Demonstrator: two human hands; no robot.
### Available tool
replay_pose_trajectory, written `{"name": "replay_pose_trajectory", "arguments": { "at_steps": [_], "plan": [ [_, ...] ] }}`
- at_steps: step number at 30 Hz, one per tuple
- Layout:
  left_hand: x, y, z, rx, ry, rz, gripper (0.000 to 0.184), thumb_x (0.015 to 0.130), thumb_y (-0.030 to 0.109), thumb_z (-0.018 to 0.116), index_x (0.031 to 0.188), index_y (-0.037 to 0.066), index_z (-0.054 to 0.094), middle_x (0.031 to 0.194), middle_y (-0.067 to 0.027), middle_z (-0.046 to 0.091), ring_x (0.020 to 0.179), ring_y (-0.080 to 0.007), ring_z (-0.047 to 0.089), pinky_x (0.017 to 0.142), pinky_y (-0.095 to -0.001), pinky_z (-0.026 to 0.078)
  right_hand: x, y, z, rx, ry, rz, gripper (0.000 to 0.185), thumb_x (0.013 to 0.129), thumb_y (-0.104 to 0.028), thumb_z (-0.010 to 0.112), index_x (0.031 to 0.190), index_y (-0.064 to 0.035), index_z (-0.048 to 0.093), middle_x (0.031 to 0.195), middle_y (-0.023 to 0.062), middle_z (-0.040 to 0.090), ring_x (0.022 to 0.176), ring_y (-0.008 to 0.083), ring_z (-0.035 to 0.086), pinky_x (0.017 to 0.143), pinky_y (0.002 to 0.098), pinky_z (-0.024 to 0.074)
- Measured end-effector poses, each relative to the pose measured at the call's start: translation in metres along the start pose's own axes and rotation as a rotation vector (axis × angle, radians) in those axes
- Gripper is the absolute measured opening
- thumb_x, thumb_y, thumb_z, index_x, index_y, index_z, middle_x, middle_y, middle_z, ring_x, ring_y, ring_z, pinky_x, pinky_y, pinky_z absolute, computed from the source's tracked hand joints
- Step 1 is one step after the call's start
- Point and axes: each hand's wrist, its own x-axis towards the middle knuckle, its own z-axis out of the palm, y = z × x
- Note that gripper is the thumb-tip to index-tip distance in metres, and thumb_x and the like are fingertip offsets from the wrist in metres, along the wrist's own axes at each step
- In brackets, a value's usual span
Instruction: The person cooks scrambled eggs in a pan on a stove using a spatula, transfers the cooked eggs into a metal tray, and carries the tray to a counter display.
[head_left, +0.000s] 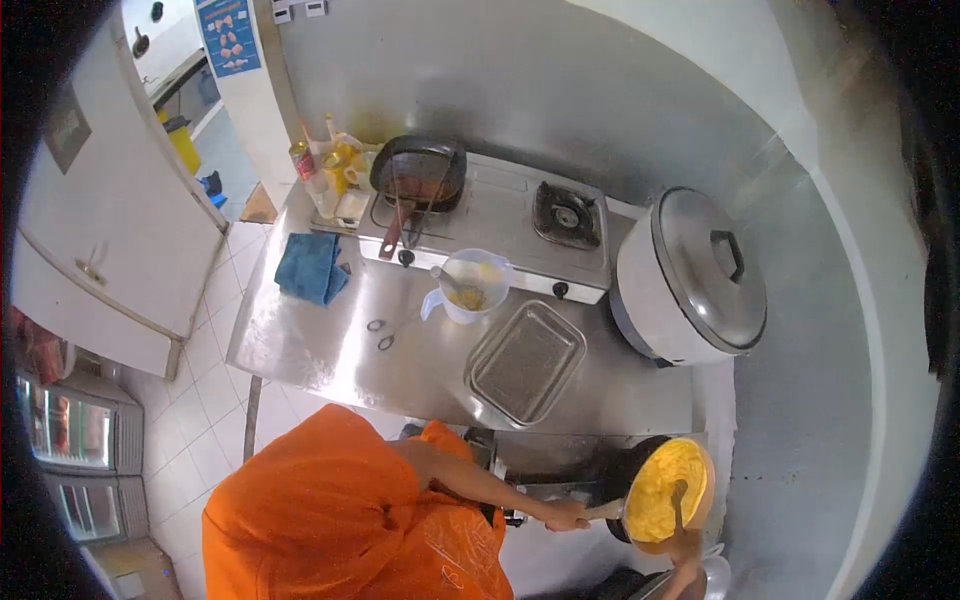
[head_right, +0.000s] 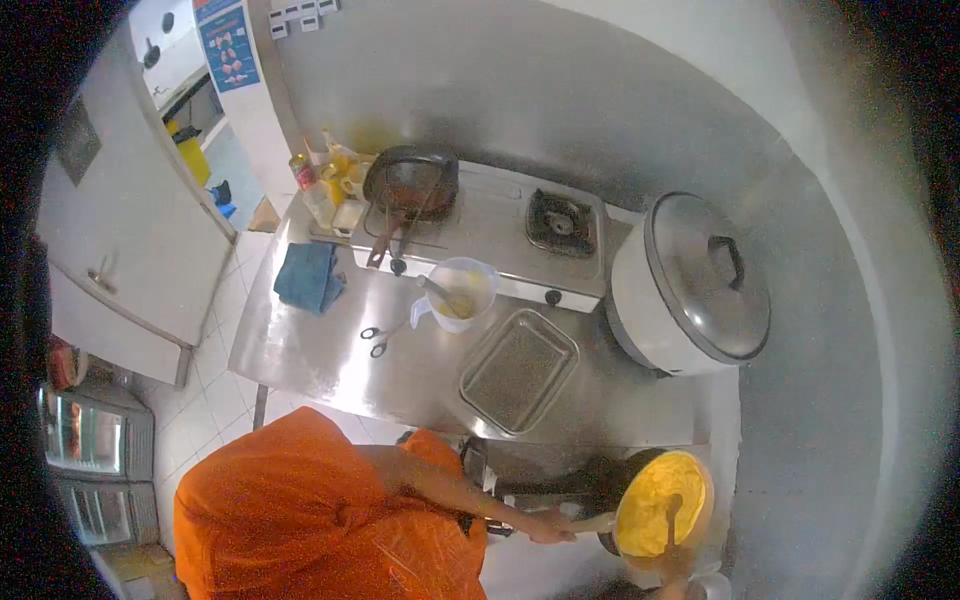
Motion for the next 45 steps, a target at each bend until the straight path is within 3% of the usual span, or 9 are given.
{"name": "replay_pose_trajectory", "arguments": {
  "at_steps": [4, 7, 12, 21, 30, 32, 40, 42, 45],
  "plan": [
    [-0.018, 0.051, -0.048, 0.000, -0.059, -0.073, 0.047, 0.099, 0.036, 0.051, 0.072, -0.002, 0.059, 0.049, -0.0101, 0.055, 0.041, -0.0264, 0.058, 0.043, -0.0417, 0.049, -0.022, 0.115, -0.004, -0.064, 0.297, -0.925, 0.059, 0.081, -0.025, 0.071, 0.132, -0.0023, 0.052, 0.070, 0.0119, 0.065, 0.066, 0.0307, 0.065, 0.061, 0.0468, 0.0498],
    [-0.013, 0.038, -0.038, -0.002, 0.007, 0.057, 0.044, 0.098, 0.036, 0.052, 0.076, -0.001, 0.061, 0.052, -0.0111, 0.057, 0.042, -0.0275, 0.058, 0.045, -0.0443, 0.047, -0.067, 0.058, -0.055, 0.504, -0.146, -0.103, 0.042, 0.087, -0.032, 0.063, 0.115, -0.0024, 0.056, 0.064, 0.0109, 0.062, 0.061, 0.0276, 0.062, 0.059, 0.0445, 0.0481],
    [-0.019, 0.018, -0.043, 0.217, -0.084, 0.252, 0.034, 0.093, 0.033, 0.054, 0.086, 0.000, 0.064, 0.074, -0.0204, 0.064, 0.069, -0.0355, 0.062, 0.066, -0.0515, 0.047, -0.107, -0.001, -0.098, 0.676, -0.202, 0.094, 0.043, 0.096, -0.043, 0.051, 0.087, -0.0027, 0.063, 0.054, 0.0092, 0.056, 0.052, 0.0225, 0.057, 0.055, 0.0408, 0.0455],
    [-0.039, 0.122, -0.105, 0.241, -0.201, -0.161, 0.044, 0.096, 0.043, 0.052, 0.089, 0.001, 0.063, 0.068, -0.0210, 0.063, 0.067, -0.0396, 0.065, 0.069, -0.0500, 0.049, -0.003, -0.090, -0.041, 0.418, -0.008, -0.118, 0.030, 0.092, -0.020, 0.051, 0.111, -0.0026, 0.068, 0.111, 0.0252, 0.065, 0.105, 0.0393, 0.063, 0.093, 0.0464, 0.0492],
    [-0.030, 0.060, -0.069, 0.154, -0.032, 0.037, 0.044, 0.095, 0.041, 0.056, 0.084, 0.000, 0.065, 0.070, -0.0208, 0.064, 0.067, -0.0356, 0.065, 0.064, -0.0498, 0.047, 0.109, 0.000, 0.142, -0.198, 0.384, -0.157, 0.041, 0.086, -0.019, 0.057, 0.124, -0.0035, 0.061, 0.094, 0.0187, 0.069, 0.082, 0.0382, 0.066, 0.075, 0.0476, 0.0527],
    [-0.050, 0.126, -0.104, 0.122, -0.095, -0.128, 0.040, 0.094, 0.039, 0.057, 0.085, 0.001, 0.065, 0.074, -0.0211, 0.065, 0.070, -0.0330, 0.065, 0.065, -0.0489, 0.048, 0.031, -0.005, -0.018, -0.003, 0.206, -0.318, 0.037, 0.086, -0.016, 0.052, 0.119, -0.0081, 0.065, 0.079, 0.0156, 0.067, 0.069, 0.0304, 0.065, 0.063, 0.0446, 0.0497],
    [-0.019, 0.063, -0.066, 0.084, -0.179, -0.074, 0.042, 0.096, 0.042, 0.053, 0.091, 0.001, 0.062, 0.075, -0.0178, 0.062, 0.070, -0.0329, 0.064, 0.066, -0.0470, 0.051, -0.075, 0.092, -0.047, 0.722, -0.103, -0.272, 0.039, 0.096, -0.021, 0.058, 0.128, -0.0001, 0.059, 0.069, 0.0002, 0.055, 0.052, 0.0090, 0.052, 0.041, 0.0252, 0.0402],
    [-0.038, 0.102, -0.091, 0.017, -0.154, -0.184, 0.037, 0.094, 0.038, 0.057, 0.086, 0.003, 0.063, 0.055, -0.0123, 0.060, 0.048, -0.0303, 0.062, 0.050, -0.0443, 0.051, -0.099, 0.037, -0.098, 1.032, -0.321, 0.271, 0.042, 0.096, -0.023, 0.058, 0.131, -0.0003, 0.057, 0.071, 0.0015, 0.057, 0.052, 0.0094, 0.052, 0.040, 0.0253, 0.0401],
    [-0.034, 0.093, -0.085, 0.037, -0.201, -0.203, 0.038, 0.096, 0.038, 0.053, 0.090, 0.001, 0.060, 0.081, -0.0199, 0.061, 0.079, -0.0341, 0.064, 0.071, -0.0488, 0.048, -0.061, 0.038, -0.060, 0.704, -0.203, -0.366, 0.057, 0.083, -0.014, 0.062, 0.138, -0.0064, 0.048, 0.104, 0.0110, 0.061, 0.077, 0.0308, 0.062, 0.060, 0.0419, 0.0496]
  ]
}}
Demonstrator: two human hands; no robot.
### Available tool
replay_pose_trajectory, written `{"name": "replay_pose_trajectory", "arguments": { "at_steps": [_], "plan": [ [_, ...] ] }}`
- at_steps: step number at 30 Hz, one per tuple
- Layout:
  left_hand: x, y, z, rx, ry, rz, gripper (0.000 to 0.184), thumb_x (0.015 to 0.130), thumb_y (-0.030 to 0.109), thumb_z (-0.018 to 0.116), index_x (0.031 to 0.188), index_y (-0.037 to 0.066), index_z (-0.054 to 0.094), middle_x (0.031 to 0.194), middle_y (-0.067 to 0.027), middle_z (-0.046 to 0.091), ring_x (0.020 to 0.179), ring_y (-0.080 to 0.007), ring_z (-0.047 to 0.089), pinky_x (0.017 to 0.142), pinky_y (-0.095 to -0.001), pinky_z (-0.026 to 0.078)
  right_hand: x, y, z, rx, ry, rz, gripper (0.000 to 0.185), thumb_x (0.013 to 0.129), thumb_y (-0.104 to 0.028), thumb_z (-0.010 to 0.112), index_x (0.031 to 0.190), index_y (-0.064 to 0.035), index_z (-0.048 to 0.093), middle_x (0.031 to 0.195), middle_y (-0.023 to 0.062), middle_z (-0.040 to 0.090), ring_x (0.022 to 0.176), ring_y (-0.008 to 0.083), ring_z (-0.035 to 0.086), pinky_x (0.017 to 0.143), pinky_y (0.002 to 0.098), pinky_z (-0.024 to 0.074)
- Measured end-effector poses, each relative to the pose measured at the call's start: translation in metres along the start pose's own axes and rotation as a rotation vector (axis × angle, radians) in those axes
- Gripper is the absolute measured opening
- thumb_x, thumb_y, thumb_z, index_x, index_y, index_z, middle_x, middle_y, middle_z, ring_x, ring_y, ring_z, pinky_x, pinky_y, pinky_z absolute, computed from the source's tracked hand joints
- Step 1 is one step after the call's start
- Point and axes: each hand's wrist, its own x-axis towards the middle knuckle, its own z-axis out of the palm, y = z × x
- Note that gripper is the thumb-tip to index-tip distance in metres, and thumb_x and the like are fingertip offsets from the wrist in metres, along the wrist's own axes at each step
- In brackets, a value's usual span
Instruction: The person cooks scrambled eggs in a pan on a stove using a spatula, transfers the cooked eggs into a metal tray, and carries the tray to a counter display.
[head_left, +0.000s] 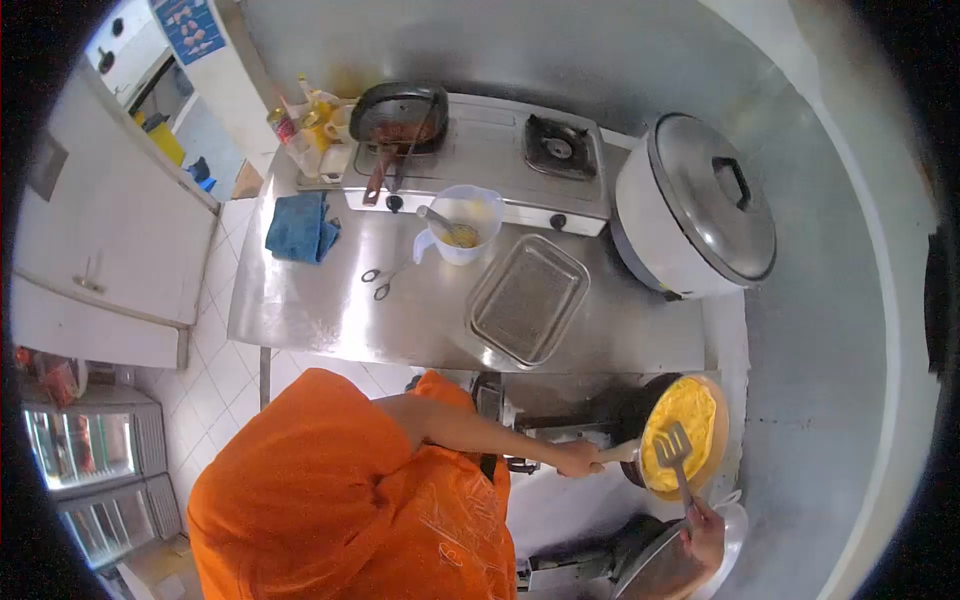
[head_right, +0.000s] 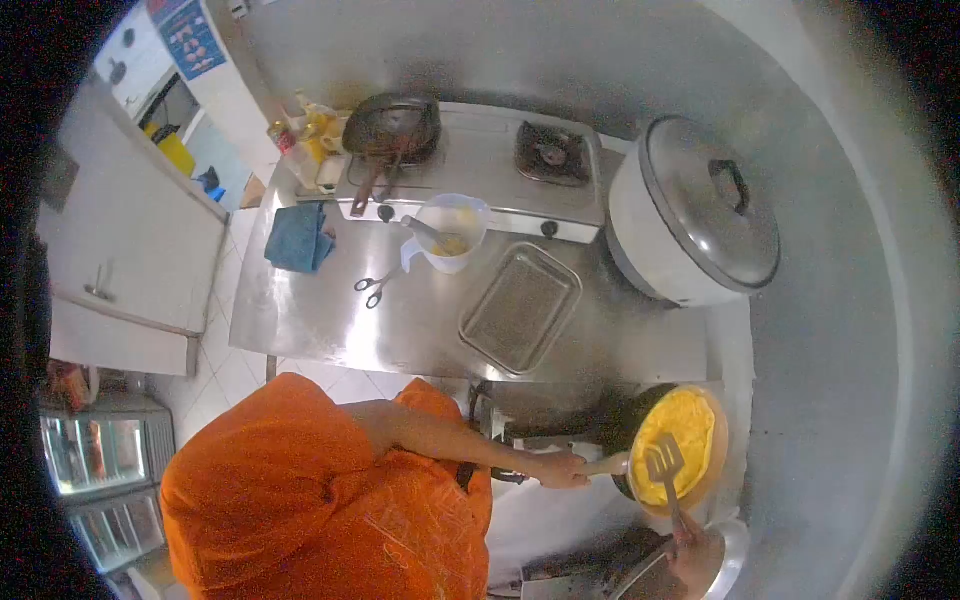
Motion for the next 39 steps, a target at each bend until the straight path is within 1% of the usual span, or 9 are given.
{"name": "replay_pose_trajectory", "arguments": {
  "at_steps": [2, 5, 7, 16, 19, 22, 25, 28, 39],
  "plan": [
    [0.036, -0.047, 0.027, 0.066, 0.076, 0.173, 0.034, 0.096, 0.036, 0.053, 0.100, 0.002, 0.058, 0.076, -0.0207, 0.062, 0.072, -0.0353, 0.063, 0.069, -0.0493, 0.049, 0.019, 0.008, 0.009, -0.787, 0.100, -0.561, 0.040, 0.095, -0.023, 0.060, 0.129, -0.0018, 0.058, 0.098, 0.0122, 0.064, 0.081, 0.0227, 0.062, 0.062, 0.0312, 0.0507],
    [0.020, -0.027, 0.019, 0.086, 0.114, 0.306, 0.042, 0.097, 0.032, 0.050, 0.131, 0.006, 0.054, 0.074, -0.0238, 0.063, 0.067, -0.0393, 0.062, 0.068, -0.0498, 0.050, 0.076, 0.021, 0.052, -0.509, 0.248, -0.240, 0.043, 0.088, -0.017, 0.057, 0.129, -0.0054, 0.061, 0.114, 0.0210, 0.065, 0.100, 0.0351, 0.062, 0.087, 0.0433, 0.0483],
    [0.006, -0.014, 0.009, 0.180, 0.163, 0.268, 0.040, 0.098, 0.034, 0.050, 0.122, 0.002, 0.057, 0.082, -0.0242, 0.065, 0.070, -0.0388, 0.062, 0.068, -0.0502, 0.049, 0.114, 0.021, 0.067, -0.309, 0.291, 0.043, 0.044, 0.086, -0.017, 0.056, 0.128, -0.0047, 0.060, 0.123, 0.0228, 0.062, 0.116, 0.0398, 0.057, 0.105, 0.0426, 0.0421],
    [0.005, -0.031, -0.007, 0.294, -0.023, 0.222, 0.038, 0.097, 0.034, 0.051, 0.095, -0.002, 0.063, 0.068, -0.0193, 0.062, 0.064, -0.0368, 0.064, 0.062, -0.0490, 0.049, 0.136, 0.015, 0.044, -0.448, 0.325, 0.388, 0.015, 0.076, -0.011, 0.060, 0.080, -0.0021, 0.072, 0.080, 0.0209, 0.069, 0.079, 0.0351, 0.070, 0.067, 0.0436, 0.0561],
    [-0.004, 0.007, -0.016, 0.134, 0.033, 0.067, 0.050, 0.095, 0.040, 0.058, 0.075, -0.005, 0.059, 0.052, -0.0160, 0.058, 0.048, -0.0299, 0.062, 0.051, -0.0440, 0.048, 0.082, 0.040, 0.027, -0.715, 0.288, 0.286, 0.026, 0.084, -0.027, 0.059, 0.084, -0.0039, 0.073, 0.074, 0.0209, 0.067, 0.071, 0.0334, 0.069, 0.066, 0.0422, 0.0536],
    [-0.015, 0.020, -0.020, 0.062, 0.072, 0.093, 0.046, 0.095, 0.038, 0.059, 0.076, -0.004, 0.058, 0.052, -0.0141, 0.057, 0.047, -0.0255, 0.061, 0.048, -0.0416, 0.048, 0.000, -0.077, -0.036, -0.170, 0.272, 0.598, 0.037, 0.091, -0.040, 0.056, 0.104, -0.0112, 0.074, 0.062, 0.0148, 0.063, 0.058, 0.0209, 0.065, 0.063, 0.0396, 0.0498],
    [-0.011, 0.019, -0.022, -0.086, -0.039, -0.083, 0.038, 0.092, 0.035, 0.061, 0.078, 0.000, 0.057, 0.055, -0.0092, 0.056, 0.045, -0.0198, 0.057, 0.044, -0.0380, 0.046, -0.034, -0.110, -0.048, -0.106, 0.235, 0.646, 0.025, 0.089, -0.032, 0.063, 0.105, -0.0165, 0.076, 0.073, 0.0133, 0.068, 0.059, 0.0231, 0.065, 0.061, 0.0409, 0.0492],
    [-0.005, 0.026, -0.035, -0.494, -0.293, -0.424, 0.028, 0.087, 0.031, 0.063, 0.081, 0.006, 0.051, 0.060, -0.0027, 0.050, 0.043, -0.0140, 0.051, 0.037, -0.0316, 0.040, -0.031, -0.092, -0.031, -0.656, 0.102, 0.194, 0.027, 0.087, -0.034, 0.067, 0.105, -0.0156, 0.075, 0.079, 0.0134, 0.070, 0.069, 0.0280, 0.068, 0.063, 0.0427, 0.0519],
    [-0.017, 0.032, -0.023, -0.296, -0.103, -0.241, 0.033, 0.092, 0.034, 0.063, 0.086, 0.003, 0.053, 0.056, -0.0021, 0.051, 0.039, -0.0136, 0.051, 0.035, -0.0309, 0.042, 0.073, -0.063, 0.051, -0.650, 0.218, 0.310, 0.023, 0.091, -0.017, 0.054, 0.112, -0.0207, 0.065, 0.090, 0.0129, 0.072, 0.085, 0.0301, 0.071, 0.073, 0.0445, 0.0570]
  ]
}}
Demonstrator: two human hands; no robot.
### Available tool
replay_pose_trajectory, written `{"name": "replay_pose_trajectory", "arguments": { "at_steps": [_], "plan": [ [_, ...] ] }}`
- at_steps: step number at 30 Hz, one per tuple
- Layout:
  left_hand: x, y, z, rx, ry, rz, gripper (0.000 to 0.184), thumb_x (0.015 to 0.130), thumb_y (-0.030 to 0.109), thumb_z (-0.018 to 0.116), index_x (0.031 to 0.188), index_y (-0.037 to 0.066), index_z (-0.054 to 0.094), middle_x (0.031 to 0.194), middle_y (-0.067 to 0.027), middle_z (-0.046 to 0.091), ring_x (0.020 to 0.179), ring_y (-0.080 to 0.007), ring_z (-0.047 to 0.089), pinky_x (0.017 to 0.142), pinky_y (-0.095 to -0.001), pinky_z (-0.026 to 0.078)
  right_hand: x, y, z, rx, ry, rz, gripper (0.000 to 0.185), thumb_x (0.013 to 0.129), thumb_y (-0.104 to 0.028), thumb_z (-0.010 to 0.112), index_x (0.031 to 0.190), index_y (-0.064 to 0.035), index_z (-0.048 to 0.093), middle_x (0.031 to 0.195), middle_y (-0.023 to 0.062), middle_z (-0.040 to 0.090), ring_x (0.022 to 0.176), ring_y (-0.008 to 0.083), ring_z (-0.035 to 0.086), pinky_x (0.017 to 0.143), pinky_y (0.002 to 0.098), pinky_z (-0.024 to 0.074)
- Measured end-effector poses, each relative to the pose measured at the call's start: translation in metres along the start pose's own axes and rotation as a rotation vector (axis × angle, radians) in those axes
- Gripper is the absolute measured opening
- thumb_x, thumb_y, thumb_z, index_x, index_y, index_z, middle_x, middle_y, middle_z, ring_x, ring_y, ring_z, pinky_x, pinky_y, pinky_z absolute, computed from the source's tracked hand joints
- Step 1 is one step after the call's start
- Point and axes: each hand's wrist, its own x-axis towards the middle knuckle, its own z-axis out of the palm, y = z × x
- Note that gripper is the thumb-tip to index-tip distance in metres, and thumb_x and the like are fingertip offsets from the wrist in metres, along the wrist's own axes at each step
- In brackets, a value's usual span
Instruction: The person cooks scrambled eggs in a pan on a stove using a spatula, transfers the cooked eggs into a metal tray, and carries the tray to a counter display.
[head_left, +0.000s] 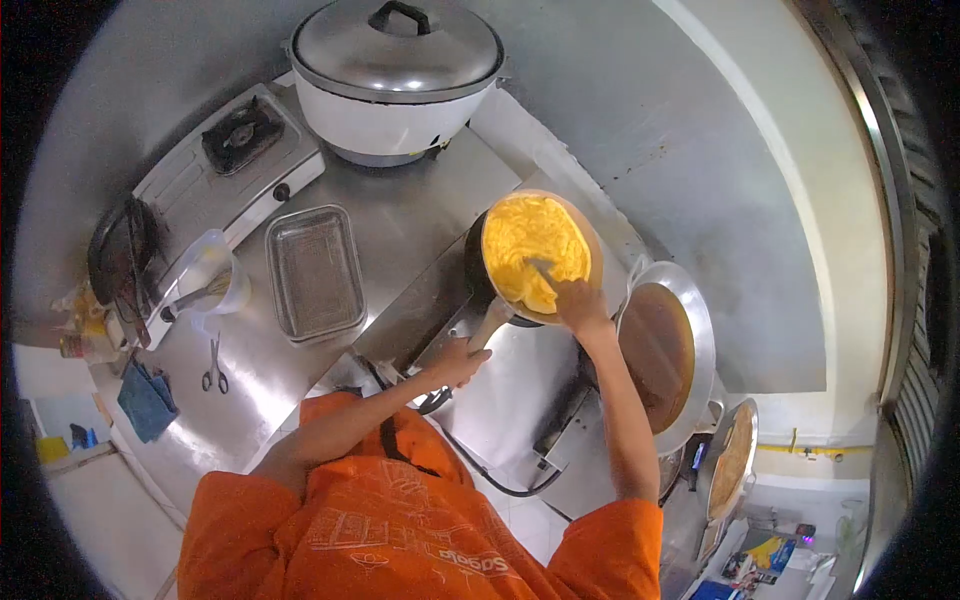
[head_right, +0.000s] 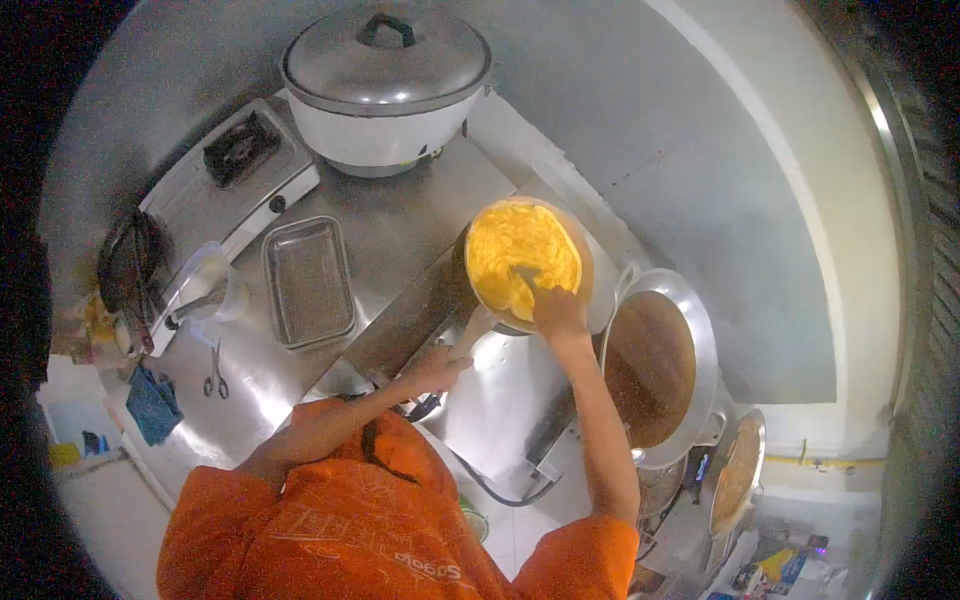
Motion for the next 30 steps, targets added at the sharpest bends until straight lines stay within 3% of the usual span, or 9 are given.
{"name": "replay_pose_trajectory", "arguments": {
  "at_steps": [2, 5, 10, 17, 19, 23, 26, 29, 30],
  "plan": [
    [-0.006, 0.006, -0.002, 0.040, 0.015, 0.055, 0.033, 0.092, 0.034, 0.063, 0.087, 0.002, 0.054, 0.056, -0.0023, 0.052, 0.039, -0.0139, 0.051, 0.035, -0.0304, 0.042, 0.023, 0.013, 0.023, -0.104, -0.046, 0.003, 0.055, 0.093, -0.015, 0.049, 0.144, -0.0349, 0.045, 0.090, 0.0122, 0.072, 0.077, 0.0277, 0.071, 0.068, 0.0438, 0.0573],
    [0.003, -0.009, -0.003, 0.011, -0.031, 0.089, 0.033, 0.093, 0.035, 0.062, 0.086, 0.004, 0.055, 0.057, -0.0030, 0.053, 0.039, -0.0138, 0.051, 0.036, -0.0308, 0.042, 0.020, 0.013, -0.027, -0.163, -0.063, 0.150, 0.032, 0.089, -0.014, 0.055, 0.114, -0.0240, 0.071, 0.088, 0.0116, 0.071, 0.083, 0.0304, 0.070, 0.074, 0.0445, 0.0568],
    [0.010, -0.007, -0.004, -0.037, -0.015, -0.012, 0.034, 0.093, 0.036, 0.062, 0.083, 0.004, 0.053, 0.058, -0.0031, 0.053, 0.040, -0.0143, 0.051, 0.035, -0.0317, 0.041, -0.016, 0.064, -0.060, -0.157, 0.129, 0.048, 0.031, 0.084, -0.017, 0.060, 0.106, -0.0335, 0.075, 0.084, 0.0119, 0.072, 0.076, 0.0302, 0.070, 0.070, 0.0432, 0.0561],
    [0.003, -0.001, -0.005, 0.041, -0.028, -0.047, 0.032, 0.095, 0.036, 0.059, 0.090, 0.005, 0.054, 0.060, -0.0016, 0.051, 0.043, -0.0141, 0.049, 0.037, -0.0320, 0.041, -0.069, 0.090, -0.125, -0.170, -0.026, 0.092, 0.020, 0.082, -0.020, 0.063, 0.094, -0.0296, 0.076, 0.088, 0.0063, 0.072, 0.084, 0.0296, 0.070, 0.074, 0.0435, 0.0559],
    [0.006, -0.002, -0.005, 0.099, -0.015, -0.033, 0.035, 0.094, 0.036, 0.059, 0.087, 0.002, 0.054, 0.059, -0.0043, 0.054, 0.042, -0.0167, 0.053, 0.038, -0.0344, 0.044, -0.066, 0.103, -0.114, -0.134, -0.179, 0.181, 0.030, 0.077, -0.026, 0.075, 0.106, -0.0317, 0.075, 0.095, 0.0091, 0.072, 0.089, 0.0289, 0.069, 0.080, 0.0443, 0.0542],
    [0.004, 0.000, -0.003, 0.104, 0.033, -0.015, 0.038, 0.093, 0.036, 0.059, 0.087, -0.001, 0.056, 0.059, -0.0072, 0.057, 0.043, -0.0193, 0.057, 0.042, -0.0372, 0.048, -0.046, 0.131, -0.049, -0.085, -0.284, -0.085, 0.024, 0.080, -0.029, 0.072, 0.105, -0.0290, 0.075, 0.092, 0.0109, 0.072, 0.089, 0.0326, 0.068, 0.081, 0.0449, 0.0533],
    [0.007, 0.000, -0.003, 0.123, 0.028, 0.001, 0.038, 0.093, 0.035, 0.059, 0.086, -0.002, 0.056, 0.059, -0.0078, 0.057, 0.044, -0.0205, 0.058, 0.043, -0.0374, 0.048, -0.038, 0.096, -0.009, -0.052, -0.171, 0.007, 0.021, 0.086, -0.030, 0.065, 0.105, -0.0277, 0.075, 0.090, 0.0115, 0.071, 0.089, 0.0335, 0.068, 0.077, 0.0457, 0.0537],
    [0.004, 0.002, -0.003, 0.194, 0.048, 0.038, 0.038, 0.093, 0.035, 0.058, 0.085, -0.002, 0.056, 0.058, -0.0084, 0.057, 0.045, -0.0219, 0.059, 0.044, -0.0374, 0.048, -0.027, 0.074, -0.009, 0.020, -0.010, -0.021, 0.016, 0.084, -0.025, 0.062, 0.081, -0.0156, 0.074, 0.076, 0.0161, 0.069, 0.081, 0.0335, 0.070, 0.069, 0.0433, 0.0560],
    [0.003, 0.003, -0.003, 0.197, 0.029, 0.037, 0.038, 0.093, 0.036, 0.058, 0.085, -0.002, 0.056, 0.058, -0.0083, 0.057, 0.046, -0.0220, 0.059, 0.044, -0.0373, 0.048, -0.023, 0.072, -0.001, -0.011, -0.022, -0.026, 0.017, 0.087, -0.025, 0.060, 0.086, -0.0171, 0.074, 0.080, 0.0150, 0.070, 0.082, 0.0327, 0.070, 0.070, 0.0434, 0.0558]
  ]
}}
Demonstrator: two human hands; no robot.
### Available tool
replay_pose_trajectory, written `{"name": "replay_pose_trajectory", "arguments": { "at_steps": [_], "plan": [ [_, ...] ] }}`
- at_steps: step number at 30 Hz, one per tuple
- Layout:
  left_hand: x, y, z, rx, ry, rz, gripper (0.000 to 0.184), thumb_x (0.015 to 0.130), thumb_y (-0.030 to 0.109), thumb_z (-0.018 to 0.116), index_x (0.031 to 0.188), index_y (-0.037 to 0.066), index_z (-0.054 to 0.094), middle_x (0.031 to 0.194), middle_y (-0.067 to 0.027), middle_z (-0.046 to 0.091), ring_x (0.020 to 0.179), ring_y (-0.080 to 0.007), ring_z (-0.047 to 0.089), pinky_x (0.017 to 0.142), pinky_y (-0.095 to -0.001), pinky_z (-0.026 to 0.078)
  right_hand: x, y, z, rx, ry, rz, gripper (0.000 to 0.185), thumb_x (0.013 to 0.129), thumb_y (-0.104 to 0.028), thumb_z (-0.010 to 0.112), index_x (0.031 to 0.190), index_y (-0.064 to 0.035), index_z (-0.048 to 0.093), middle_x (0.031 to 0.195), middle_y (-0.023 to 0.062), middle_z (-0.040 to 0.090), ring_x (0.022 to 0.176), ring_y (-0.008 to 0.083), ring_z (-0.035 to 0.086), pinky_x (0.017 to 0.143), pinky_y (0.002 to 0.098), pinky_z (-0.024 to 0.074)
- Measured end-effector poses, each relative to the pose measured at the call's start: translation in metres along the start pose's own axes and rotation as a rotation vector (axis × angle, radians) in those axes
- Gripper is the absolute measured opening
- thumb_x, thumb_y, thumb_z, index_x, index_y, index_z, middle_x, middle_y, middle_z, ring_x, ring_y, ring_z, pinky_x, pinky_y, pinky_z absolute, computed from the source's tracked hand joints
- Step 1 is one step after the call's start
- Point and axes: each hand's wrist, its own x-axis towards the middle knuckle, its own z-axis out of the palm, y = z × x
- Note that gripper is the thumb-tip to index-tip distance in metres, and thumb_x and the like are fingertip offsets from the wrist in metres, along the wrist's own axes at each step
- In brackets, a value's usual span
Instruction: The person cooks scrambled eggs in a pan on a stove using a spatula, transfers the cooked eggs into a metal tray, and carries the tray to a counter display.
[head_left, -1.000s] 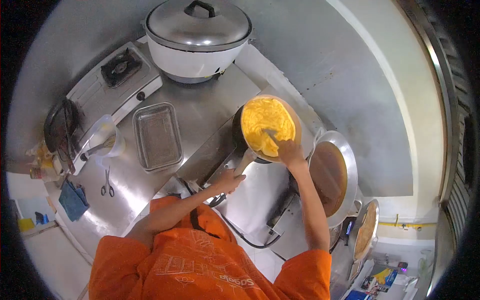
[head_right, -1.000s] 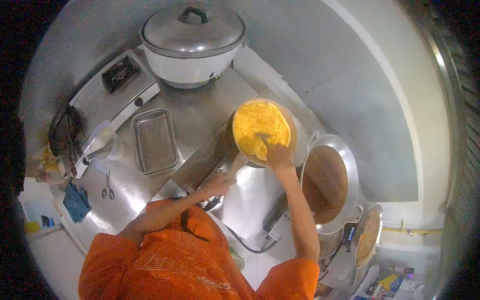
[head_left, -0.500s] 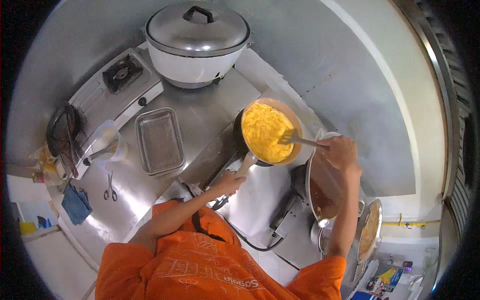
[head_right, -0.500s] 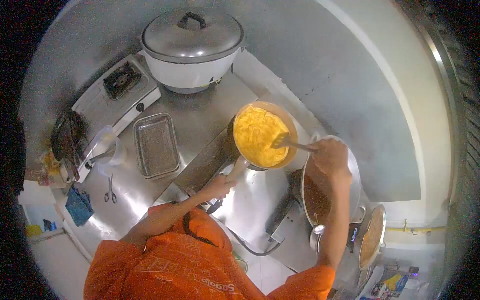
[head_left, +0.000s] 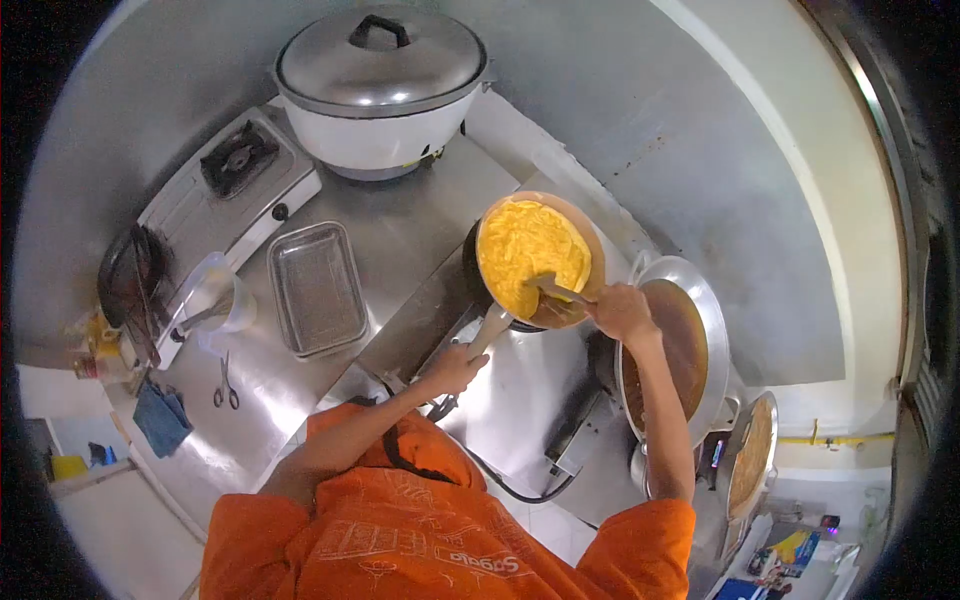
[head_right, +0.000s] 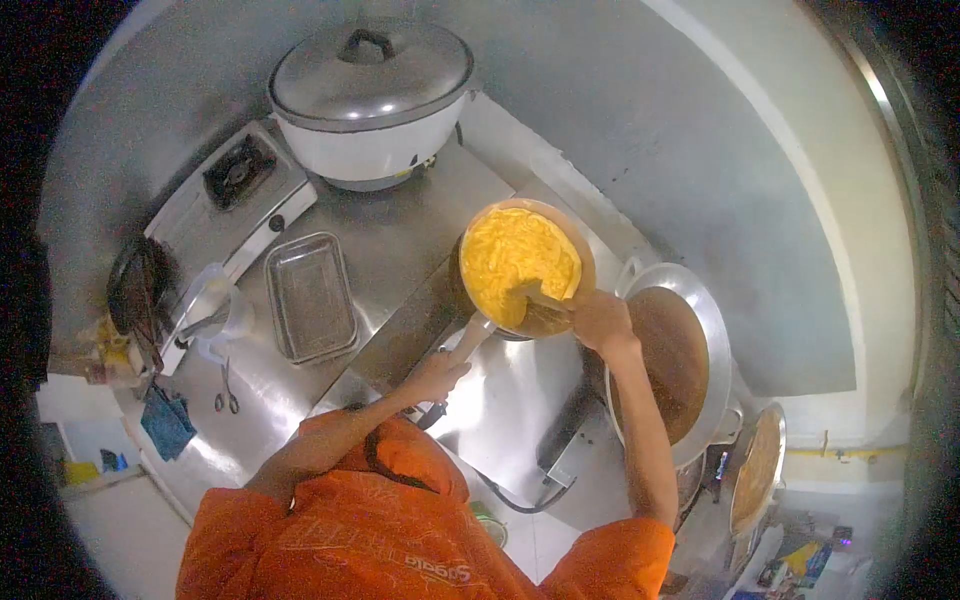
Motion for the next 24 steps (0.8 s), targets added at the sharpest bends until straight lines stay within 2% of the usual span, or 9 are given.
{"name": "replay_pose_trajectory", "arguments": {
  "at_steps": [2, 5, 8, 11, 13, 15, 17, 21, 24],
  "plan": [
    [0.000, 0.003, -0.003, -0.001, -0.025, 0.010, 0.039, 0.094, 0.036, 0.057, 0.085, -0.002, 0.056, 0.058, -0.0082, 0.056, 0.046, -0.0222, 0.059, 0.044, -0.0372, 0.047, 0.018, -0.004, 0.021, -0.072, -0.017, -0.020, 0.021, 0.091, -0.027, 0.055, 0.096, -0.0201, 0.074, 0.087, 0.0128, 0.071, 0.084, 0.0311, 0.070, 0.072, 0.0436, 0.0555],
    [0.006, -0.009, 0.003, 0.056, 0.052, 0.071, 0.041, 0.095, 0.038, 0.056, 0.085, -0.002, 0.056, 0.054, -0.0082, 0.053, 0.040, -0.0215, 0.053, 0.039, -0.0374, 0.044, 0.036, -0.029, 0.022, -0.147, 0.004, -0.042, 0.018, 0.089, -0.021, 0.056, 0.092, -0.0141, 0.073, 0.086, 0.0120, 0.072, 0.081, 0.0274, 0.071, 0.072, 0.0418, 0.0564],
    [0.003, -0.002, 0.001, 0.032, 0.035, -0.027, 0.039, 0.095, 0.037, 0.057, 0.087, -0.001, 0.057, 0.055, -0.0072, 0.053, 0.042, -0.0198, 0.054, 0.040, -0.0362, 0.043, 0.060, -0.039, 0.033, -0.102, 0.102, -0.012, 0.018, 0.088, -0.018, 0.058, 0.090, -0.0101, 0.074, 0.084, 0.0100, 0.073, 0.077, 0.0231, 0.072, 0.063, 0.0361, 0.0560],
    [-0.003, 0.003, 0.002, 0.016, 0.037, -0.029, 0.038, 0.094, 0.038, 0.059, 0.087, 0.001, 0.058, 0.058, -0.0062, 0.055, 0.043, -0.0183, 0.053, 0.040, -0.0355, 0.042, 0.061, -0.025, 0.028, -0.071, 0.152, 0.102, 0.015, 0.085, -0.012, 0.057, 0.090, -0.0105, 0.072, 0.085, 0.0095, 0.071, 0.079, 0.0263, 0.071, 0.070, 0.0391, 0.0571],
    [-0.006, 0.003, 0.005, 0.003, 0.061, -0.049, 0.038, 0.094, 0.039, 0.059, 0.087, 0.002, 0.058, 0.059, -0.0057, 0.054, 0.044, -0.0174, 0.053, 0.040, -0.0352, 0.042, 0.052, -0.003, 0.010, -0.051, 0.115, 0.089, 0.014, 0.085, -0.014, 0.059, 0.090, -0.0110, 0.072, 0.085, 0.0092, 0.071, 0.082, 0.0276, 0.071, 0.072, 0.0398, 0.0567],
    [-0.006, 0.008, 0.004, -0.027, 0.089, -0.053, 0.038, 0.092, 0.040, 0.060, 0.084, 0.003, 0.059, 0.059, -0.0049, 0.054, 0.044, -0.0166, 0.052, 0.040, -0.0348, 0.042, 0.035, 0.014, -0.013, -0.052, 0.123, 0.094, 0.015, 0.085, -0.018, 0.061, 0.092, -0.0101, 0.072, 0.088, 0.0110, 0.070, 0.086, 0.0309, 0.069, 0.075, 0.0415, 0.0560],
    [-0.001, 0.000, 0.005, -0.017, 0.085, -0.041, 0.038, 0.093, 0.039, 0.060, 0.085, 0.003, 0.058, 0.058, -0.0045, 0.053, 0.043, -0.0162, 0.052, 0.039, -0.0343, 0.042, 0.002, 0.023, -0.051, -0.069, 0.165, 0.026, 0.018, 0.087, -0.014, 0.057, 0.093, -0.0059, 0.072, 0.091, 0.0157, 0.071, 0.089, 0.0331, 0.071, 0.076, 0.0422, 0.0582],
    [0.005, -0.009, 0.007, -0.032, 0.074, -0.032, 0.038, 0.094, 0.039, 0.059, 0.084, 0.002, 0.058, 0.056, -0.0040, 0.051, 0.041, -0.0159, 0.050, 0.038, -0.0338, 0.041, -0.061, 0.018, -0.132, 0.105, 0.015, 0.114, 0.020, 0.087, -0.023, 0.061, 0.099, -0.0132, 0.073, 0.093, 0.0135, 0.070, 0.090, 0.0347, 0.067, 0.079, 0.0449, 0.0543],
    [0.001, -0.002, 0.007, -0.007, 0.091, -0.035, 0.037, 0.094, 0.039, 0.058, 0.083, 0.003, 0.059, 0.055, -0.0046, 0.052, 0.039, -0.0158, 0.049, 0.038, -0.0338, 0.040, -0.068, 0.030, -0.120, 0.098, -0.127, 0.070, 0.021, 0.088, -0.028, 0.062, 0.100, -0.0162, 0.075, 0.095, 0.0118, 0.071, 0.092, 0.0347, 0.066, 0.085, 0.0446, 0.0521]
  ]
}}
